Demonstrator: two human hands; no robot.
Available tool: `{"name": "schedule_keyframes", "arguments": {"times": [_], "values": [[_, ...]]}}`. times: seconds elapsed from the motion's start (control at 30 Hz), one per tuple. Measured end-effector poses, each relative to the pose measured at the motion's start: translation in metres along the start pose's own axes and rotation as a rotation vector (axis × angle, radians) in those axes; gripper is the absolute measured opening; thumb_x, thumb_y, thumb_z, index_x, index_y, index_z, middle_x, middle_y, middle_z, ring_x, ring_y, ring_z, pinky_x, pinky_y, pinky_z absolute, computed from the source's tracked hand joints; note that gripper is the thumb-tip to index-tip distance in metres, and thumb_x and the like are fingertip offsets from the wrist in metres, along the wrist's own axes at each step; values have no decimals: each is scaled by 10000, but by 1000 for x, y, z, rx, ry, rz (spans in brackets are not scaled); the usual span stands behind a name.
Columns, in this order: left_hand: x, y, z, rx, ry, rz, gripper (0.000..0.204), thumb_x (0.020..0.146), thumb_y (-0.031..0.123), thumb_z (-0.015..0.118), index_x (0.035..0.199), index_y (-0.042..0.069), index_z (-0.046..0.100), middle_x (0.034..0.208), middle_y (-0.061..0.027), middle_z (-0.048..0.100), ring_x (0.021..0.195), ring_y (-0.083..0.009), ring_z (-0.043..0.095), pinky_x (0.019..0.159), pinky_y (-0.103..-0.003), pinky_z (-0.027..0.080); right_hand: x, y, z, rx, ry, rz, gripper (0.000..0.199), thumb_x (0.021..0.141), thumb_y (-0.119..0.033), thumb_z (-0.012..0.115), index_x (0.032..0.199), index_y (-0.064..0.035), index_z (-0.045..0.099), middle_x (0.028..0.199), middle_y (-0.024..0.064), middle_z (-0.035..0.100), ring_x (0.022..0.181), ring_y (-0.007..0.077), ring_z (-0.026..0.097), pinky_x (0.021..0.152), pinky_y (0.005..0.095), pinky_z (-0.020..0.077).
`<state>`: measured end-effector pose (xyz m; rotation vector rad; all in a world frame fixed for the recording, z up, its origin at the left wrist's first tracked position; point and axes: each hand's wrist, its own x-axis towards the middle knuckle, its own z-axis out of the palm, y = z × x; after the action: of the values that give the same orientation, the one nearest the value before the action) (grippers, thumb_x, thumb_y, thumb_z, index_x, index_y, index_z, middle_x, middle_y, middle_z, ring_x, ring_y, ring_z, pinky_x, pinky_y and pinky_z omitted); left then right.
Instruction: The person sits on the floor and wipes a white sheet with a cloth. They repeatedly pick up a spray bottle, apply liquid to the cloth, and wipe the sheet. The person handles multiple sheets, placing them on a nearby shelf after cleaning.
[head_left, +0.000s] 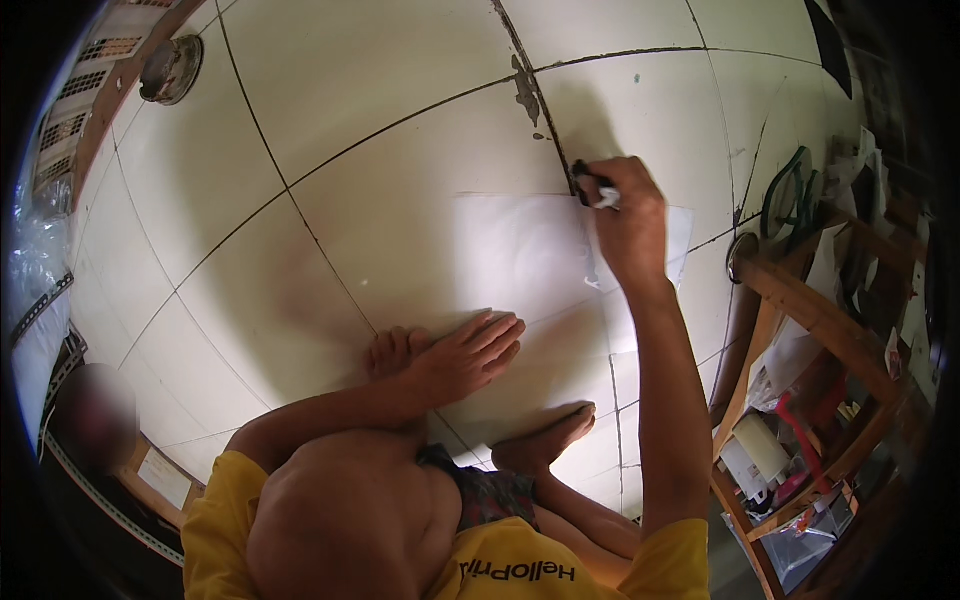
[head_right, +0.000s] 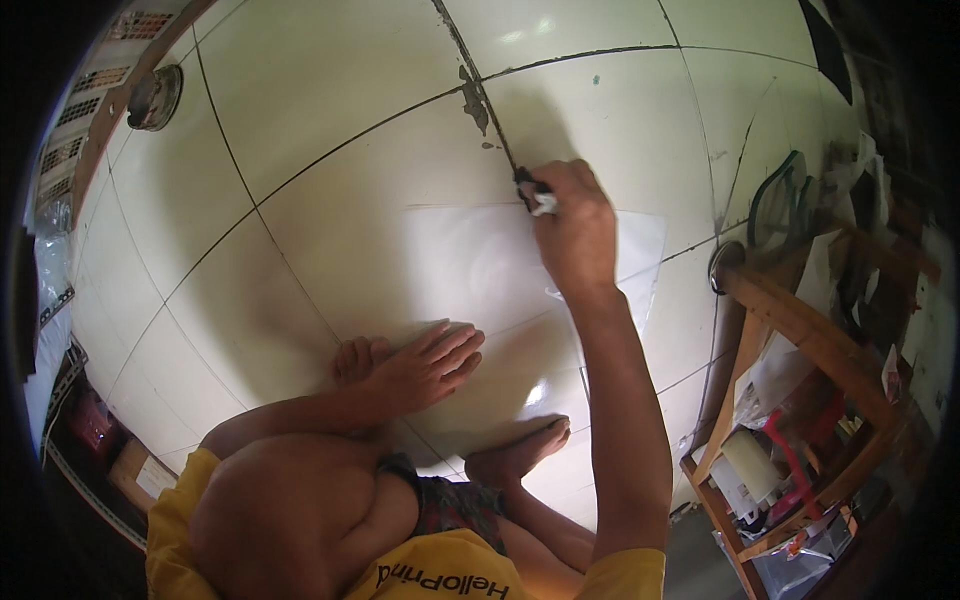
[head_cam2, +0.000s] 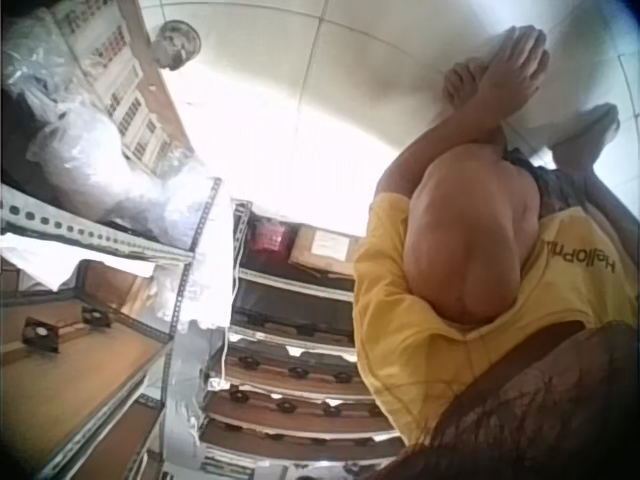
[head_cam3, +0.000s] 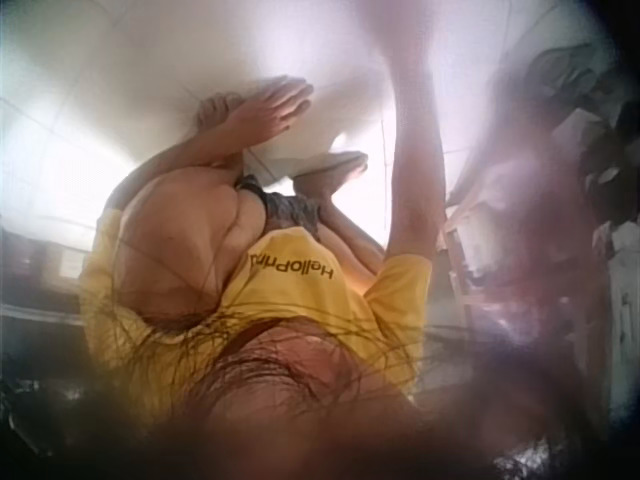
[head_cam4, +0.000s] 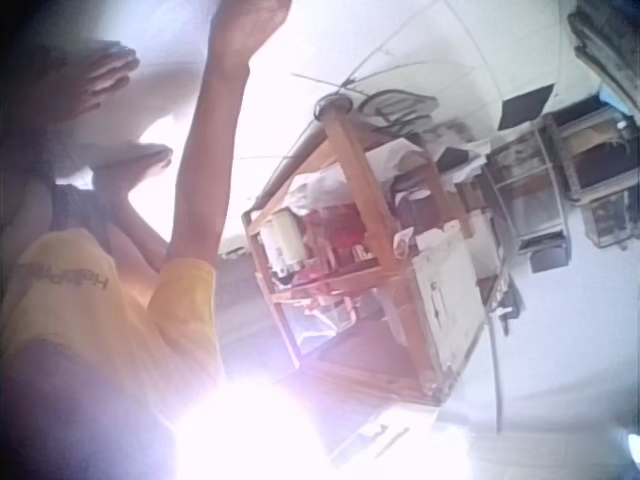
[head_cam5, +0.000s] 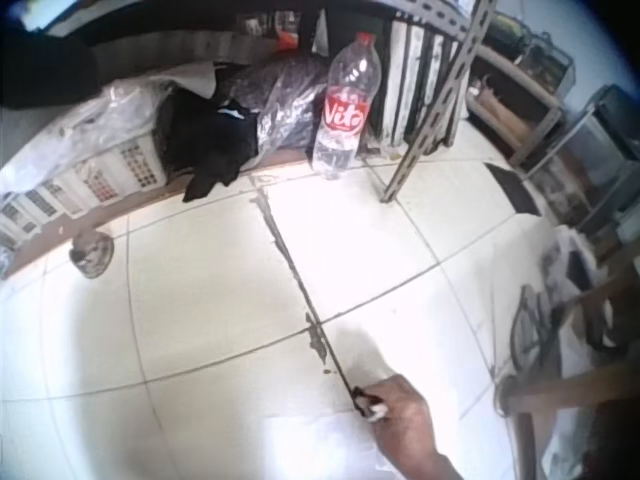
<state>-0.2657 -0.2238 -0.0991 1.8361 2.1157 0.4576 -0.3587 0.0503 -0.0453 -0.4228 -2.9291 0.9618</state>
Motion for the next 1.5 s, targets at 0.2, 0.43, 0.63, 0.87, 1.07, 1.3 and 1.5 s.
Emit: {"name": "schedule_keyframes", "arguments": {"times": [0.2, 0.43, 0.63, 0.87, 1.07, 1.3, 1.5], "values": [[-5, 3, 3, 35, 4, 35, 455, 901, 352, 589, 1264, 79, 612, 1506, -131, 467, 1442, -300, 351, 1200, -496, 295, -78, -31, -48, 312, 36, 394, 119, 942, -107, 713, 993, -8, 674, 845, 14, 677, 786, 85, 560, 780, 252, 478], [-15, 3, -10, -464, 35, 43, 511, 859, 290, 713, 1294, 48, 594, 1389, -160, 541, 1300, -326, 488, 1079, -494, 404, -182, -52, -33, 715, 3, 661, 138, 966, -95, 690, 1079, -31, 643, 901, 23, 674, 817, 87, 596, 777, 252, 494], [30, -16, -94, -1245, 155, -368, 467, 897, 109, 686, 1336, 17, 553, 1162, -132, 635, 1055, -231, 601, 940, -380, 473, -200, -49, -13, 1305, 54, 762, 171, 1013, -159, 645, 1144, -54, 612, 931, 27, 677, 828, 82, 579, 754, 242, 480], [52, -3, -94, -1075, 266, -223, 356, 870, 8, 717, 1214, 35, 627, 1045, -79, 668, 824, -156, 665, 732, -304, 528, -215, -50, 6, 1537, 131, 732, 155, 1014, -161, 640, 1123, -57, 607, 1011, 53, 670, 867, 104, 584, 773, 257, 492], [34, -1, -85, -1071, 21, -442, 219, 934, 1, 618, 1152, 0, 642, 993, -97, 688, 825, -136, 668, 724, -280, 527, -223, -57, 9, 1209, 48, 759, 180, 1015, -58, 577, 1188, -12, 598, 1029, 89, 671, 877, 142, 672, 722, 261, 530], [9, -8, -65, -1335, -82, -698, 187, 951, 41, 578, 1117, 2, 655, 925, -61, 692, 841, -94, 651, 741, -272, 519, -236, -72, 42, 1142, 19, 737, 216, 1015, -44, 545, 1213, 5, 613, 1004, 100, 692, 861, 122, 684, 680, 257, 554], [9, -25, -72, -1422, -350, -675, 185, 987, 71, 520, 1084, 0, 660, 883, -20, 647, 818, -86, 596, 768, -260, 493, -242, -78, 50, 999, 74, 794, 186, 1005, -52, 567, 1172, -6, 634, 942, 79, 692, 801, 99, 654, 645, 247, 526]]}}
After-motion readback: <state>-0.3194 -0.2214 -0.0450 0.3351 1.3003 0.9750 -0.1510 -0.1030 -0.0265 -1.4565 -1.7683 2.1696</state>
